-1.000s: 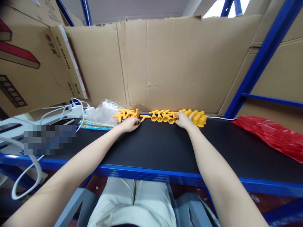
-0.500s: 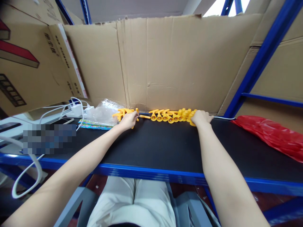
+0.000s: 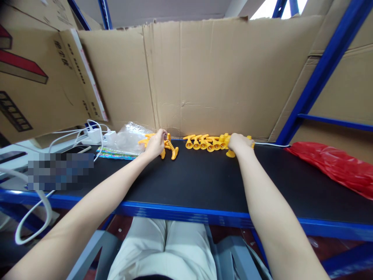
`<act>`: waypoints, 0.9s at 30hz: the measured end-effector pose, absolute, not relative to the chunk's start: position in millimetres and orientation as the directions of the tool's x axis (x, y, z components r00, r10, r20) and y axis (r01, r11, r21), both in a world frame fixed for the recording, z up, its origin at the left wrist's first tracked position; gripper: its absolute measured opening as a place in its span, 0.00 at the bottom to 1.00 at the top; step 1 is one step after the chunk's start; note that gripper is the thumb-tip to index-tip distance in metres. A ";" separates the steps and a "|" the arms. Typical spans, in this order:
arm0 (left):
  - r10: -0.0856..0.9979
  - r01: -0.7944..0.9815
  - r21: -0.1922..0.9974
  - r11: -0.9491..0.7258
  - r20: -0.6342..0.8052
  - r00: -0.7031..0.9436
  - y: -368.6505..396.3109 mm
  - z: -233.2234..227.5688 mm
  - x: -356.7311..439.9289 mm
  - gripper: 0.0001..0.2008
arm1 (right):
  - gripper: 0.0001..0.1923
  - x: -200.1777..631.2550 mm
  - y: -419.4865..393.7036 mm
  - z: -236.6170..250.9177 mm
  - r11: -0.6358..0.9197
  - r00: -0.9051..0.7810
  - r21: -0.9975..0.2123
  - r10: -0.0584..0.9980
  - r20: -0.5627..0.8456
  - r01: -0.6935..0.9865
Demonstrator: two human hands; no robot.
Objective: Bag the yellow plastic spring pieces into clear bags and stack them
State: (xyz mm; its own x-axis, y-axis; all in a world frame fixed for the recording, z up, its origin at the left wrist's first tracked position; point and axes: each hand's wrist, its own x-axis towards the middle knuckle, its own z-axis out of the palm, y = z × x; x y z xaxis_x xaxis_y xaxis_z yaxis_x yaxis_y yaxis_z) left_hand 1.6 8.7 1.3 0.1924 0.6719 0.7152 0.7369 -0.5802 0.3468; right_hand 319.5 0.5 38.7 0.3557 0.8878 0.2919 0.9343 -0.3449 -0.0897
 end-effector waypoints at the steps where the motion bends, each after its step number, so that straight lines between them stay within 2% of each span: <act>1: 0.669 0.738 0.343 -0.581 0.718 0.193 7.6 1.7 1.7 0.11 | 0.15 312.1 -3.4 42.0 -0.363 0.366 -0.058 0.899 0.239 0.930; 3: 0.656 0.740 0.332 -0.585 0.730 0.190 6.2 2.3 1.7 0.12 | 0.15 297.4 -10.0 46.9 -0.326 0.325 -0.018 0.932 0.164 0.945; 6: 0.643 0.739 0.326 -0.590 0.743 0.186 4.9 3.1 1.6 0.14 | 0.09 278.5 -14.7 47.7 -0.146 0.150 -0.043 0.980 0.127 0.988; 10: 0.638 0.739 0.317 -0.595 0.745 0.195 0.7 5.9 3.5 0.12 | 0.02 261.3 -12.5 37.8 0.151 -0.120 -0.164 0.976 0.184 0.975; 13: 0.637 0.732 0.310 -0.607 0.740 0.215 -4.2 7.9 6.7 0.12 | 0.01 252.5 -9.1 27.5 0.295 -0.227 -0.263 0.939 0.258 0.919; 18: 0.660 0.708 0.310 -0.635 0.693 0.289 -5.1 3.0 10.9 0.18 | 0.06 244.2 -5.5 14.3 0.358 -0.215 -0.473 0.919 0.329 0.805; 23: 0.693 0.671 0.360 -0.648 0.643 0.325 5.2 -9.3 13.2 0.26 | 0.09 244.6 3.6 3.2 0.341 -0.194 -0.632 0.937 0.292 0.696; 25: 0.715 0.682 0.354 -0.640 0.600 0.359 8.3 -12.7 13.9 0.23 | 0.10 245.5 8.0 -1.1 0.353 -0.209 -0.685 0.935 0.287 0.637; 27: 0.735 0.711 0.314 -0.629 0.537 0.413 9.1 -14.3 14.5 0.16 | 0.11 245.7 11.0 -4.7 0.366 -0.220 -0.720 0.931 0.293 0.590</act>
